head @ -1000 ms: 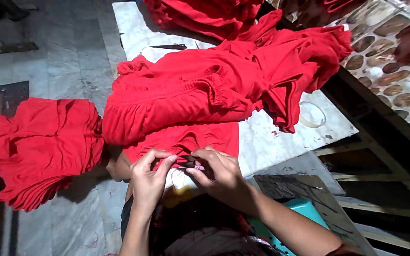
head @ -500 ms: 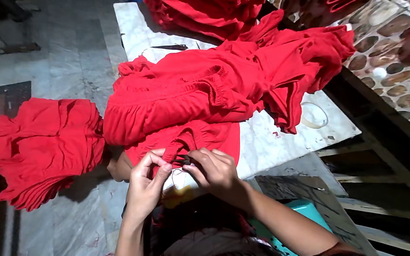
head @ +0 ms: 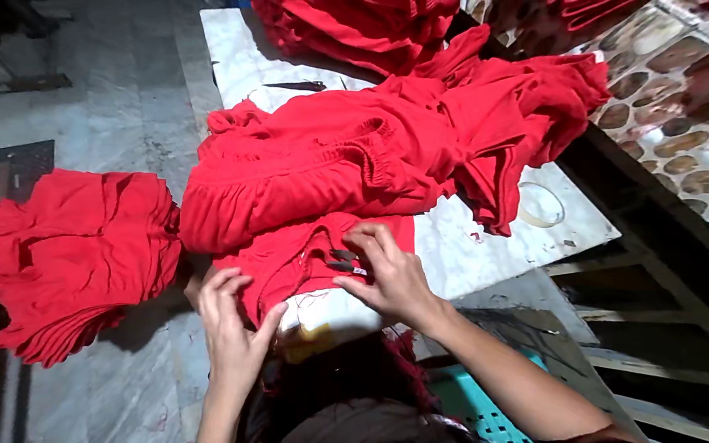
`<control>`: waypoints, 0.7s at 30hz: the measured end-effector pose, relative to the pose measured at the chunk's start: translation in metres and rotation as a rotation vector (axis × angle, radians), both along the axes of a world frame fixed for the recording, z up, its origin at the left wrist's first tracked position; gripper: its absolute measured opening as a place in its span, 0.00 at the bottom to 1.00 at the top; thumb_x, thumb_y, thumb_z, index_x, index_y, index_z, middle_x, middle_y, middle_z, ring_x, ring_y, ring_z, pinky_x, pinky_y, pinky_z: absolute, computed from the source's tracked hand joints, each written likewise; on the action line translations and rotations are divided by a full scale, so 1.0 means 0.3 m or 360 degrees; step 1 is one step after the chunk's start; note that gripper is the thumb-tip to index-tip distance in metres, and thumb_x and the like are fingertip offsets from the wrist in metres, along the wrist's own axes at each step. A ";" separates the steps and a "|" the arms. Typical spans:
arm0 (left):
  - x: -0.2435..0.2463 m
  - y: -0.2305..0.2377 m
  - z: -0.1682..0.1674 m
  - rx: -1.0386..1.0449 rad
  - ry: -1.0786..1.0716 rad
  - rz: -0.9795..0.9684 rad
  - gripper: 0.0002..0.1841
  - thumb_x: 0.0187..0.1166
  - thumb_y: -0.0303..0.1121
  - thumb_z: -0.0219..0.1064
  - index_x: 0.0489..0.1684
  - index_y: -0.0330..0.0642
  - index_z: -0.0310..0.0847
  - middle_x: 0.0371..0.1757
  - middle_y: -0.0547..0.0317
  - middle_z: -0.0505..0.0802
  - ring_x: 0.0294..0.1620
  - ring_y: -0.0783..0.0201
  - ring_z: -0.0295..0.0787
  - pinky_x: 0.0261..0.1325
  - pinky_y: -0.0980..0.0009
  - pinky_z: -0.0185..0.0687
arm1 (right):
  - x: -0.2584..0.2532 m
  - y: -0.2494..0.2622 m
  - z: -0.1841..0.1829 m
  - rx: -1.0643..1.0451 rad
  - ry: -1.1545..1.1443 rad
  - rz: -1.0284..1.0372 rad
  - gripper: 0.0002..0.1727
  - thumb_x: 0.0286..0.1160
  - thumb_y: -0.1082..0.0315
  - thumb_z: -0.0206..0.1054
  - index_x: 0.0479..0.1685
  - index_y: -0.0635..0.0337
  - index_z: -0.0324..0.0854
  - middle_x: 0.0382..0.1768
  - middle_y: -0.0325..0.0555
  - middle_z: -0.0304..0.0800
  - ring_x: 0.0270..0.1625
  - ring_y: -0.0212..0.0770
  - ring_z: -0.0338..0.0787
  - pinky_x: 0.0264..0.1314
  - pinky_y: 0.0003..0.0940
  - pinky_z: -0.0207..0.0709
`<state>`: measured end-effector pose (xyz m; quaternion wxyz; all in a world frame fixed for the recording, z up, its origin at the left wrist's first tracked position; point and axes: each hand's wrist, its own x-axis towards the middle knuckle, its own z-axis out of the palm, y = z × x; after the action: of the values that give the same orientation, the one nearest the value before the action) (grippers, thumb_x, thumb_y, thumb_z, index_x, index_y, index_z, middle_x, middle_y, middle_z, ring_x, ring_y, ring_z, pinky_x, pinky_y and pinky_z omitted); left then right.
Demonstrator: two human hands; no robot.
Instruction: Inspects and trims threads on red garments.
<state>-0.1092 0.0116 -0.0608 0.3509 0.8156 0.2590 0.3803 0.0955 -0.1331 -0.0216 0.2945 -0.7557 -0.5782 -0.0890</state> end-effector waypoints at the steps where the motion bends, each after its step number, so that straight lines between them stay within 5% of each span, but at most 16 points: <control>1: -0.021 -0.001 -0.019 -0.0087 0.0100 0.0040 0.39 0.72 0.58 0.70 0.61 0.24 0.77 0.65 0.32 0.83 0.68 0.54 0.78 0.70 0.63 0.72 | 0.015 -0.012 -0.004 -0.0002 0.0002 0.0032 0.18 0.66 0.60 0.75 0.48 0.65 0.88 0.48 0.57 0.92 0.27 0.48 0.91 0.20 0.44 0.79; 3: -0.053 -0.012 -0.035 -0.0386 0.0186 0.0005 0.35 0.73 0.48 0.70 0.65 0.21 0.74 0.55 0.43 0.87 0.53 0.70 0.85 0.56 0.74 0.81 | 0.033 -0.030 -0.003 0.0067 0.0010 0.0108 0.09 0.68 0.68 0.68 0.40 0.63 0.89 0.40 0.51 0.95 0.29 0.44 0.92 0.23 0.40 0.80; 6: -0.064 -0.018 -0.019 -0.0604 0.0080 -0.0069 0.20 0.75 0.33 0.66 0.56 0.24 0.75 0.37 0.65 0.88 0.34 0.88 0.84 0.40 0.89 0.80 | 0.053 -0.042 0.047 0.0213 0.0082 0.0221 0.07 0.73 0.73 0.63 0.39 0.66 0.86 0.37 0.52 0.93 0.31 0.38 0.89 0.32 0.29 0.80; 10: -0.091 0.032 0.056 -0.0529 -0.0141 -0.0014 0.12 0.77 0.25 0.60 0.54 0.29 0.77 0.33 0.75 0.86 0.28 0.89 0.81 0.31 0.89 0.78 | 0.099 -0.043 0.164 0.0359 0.0115 0.0244 0.07 0.81 0.74 0.57 0.42 0.70 0.78 0.37 0.51 0.86 0.34 0.28 0.83 0.39 0.16 0.77; 14: -0.081 0.147 0.225 -0.0683 -0.0595 -0.0120 0.13 0.86 0.27 0.52 0.53 0.61 0.77 0.25 0.87 0.85 0.19 0.86 0.78 0.22 0.88 0.75 | 0.153 -0.008 0.248 0.0425 0.0297 0.0069 0.08 0.86 0.71 0.56 0.48 0.70 0.75 0.34 0.42 0.82 0.25 0.21 0.79 0.29 0.16 0.78; 17: -0.001 0.147 0.321 -0.0324 -0.0487 -0.0043 0.11 0.81 0.31 0.64 0.58 0.51 0.76 0.37 0.83 0.86 0.29 0.88 0.81 0.32 0.88 0.79 | 0.154 0.038 0.282 0.0496 0.0437 0.0114 0.07 0.89 0.71 0.54 0.50 0.66 0.73 0.39 0.39 0.81 0.28 0.18 0.82 0.32 0.14 0.82; 18: 0.020 0.121 0.327 -0.0134 -0.0293 -0.0042 0.21 0.78 0.41 0.70 0.64 0.41 0.74 0.46 0.75 0.86 0.38 0.86 0.82 0.39 0.85 0.80 | 0.151 0.048 0.289 0.0526 0.0416 0.0124 0.08 0.89 0.70 0.54 0.49 0.67 0.74 0.39 0.39 0.82 0.29 0.18 0.83 0.32 0.14 0.83; 20: 0.059 0.060 0.280 0.0183 0.0180 -0.0045 0.38 0.68 0.55 0.75 0.67 0.29 0.77 0.55 0.45 0.88 0.46 0.58 0.87 0.45 0.60 0.83 | 0.150 0.045 0.289 0.0548 0.0376 0.0119 0.08 0.88 0.70 0.55 0.48 0.67 0.74 0.38 0.38 0.82 0.29 0.16 0.83 0.33 0.12 0.82; 21: 0.075 0.047 0.236 0.0328 0.0370 -0.0046 0.36 0.64 0.53 0.76 0.62 0.29 0.82 0.54 0.36 0.88 0.46 0.43 0.89 0.42 0.48 0.84 | 0.158 0.038 0.286 0.0559 0.0366 0.0111 0.08 0.88 0.70 0.56 0.48 0.67 0.75 0.38 0.38 0.83 0.30 0.16 0.83 0.33 0.12 0.83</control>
<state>-0.0868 0.0255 0.0099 0.2383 0.8894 0.2458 0.3029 0.1429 -0.1216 0.0643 0.4888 -0.6774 -0.5421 -0.0914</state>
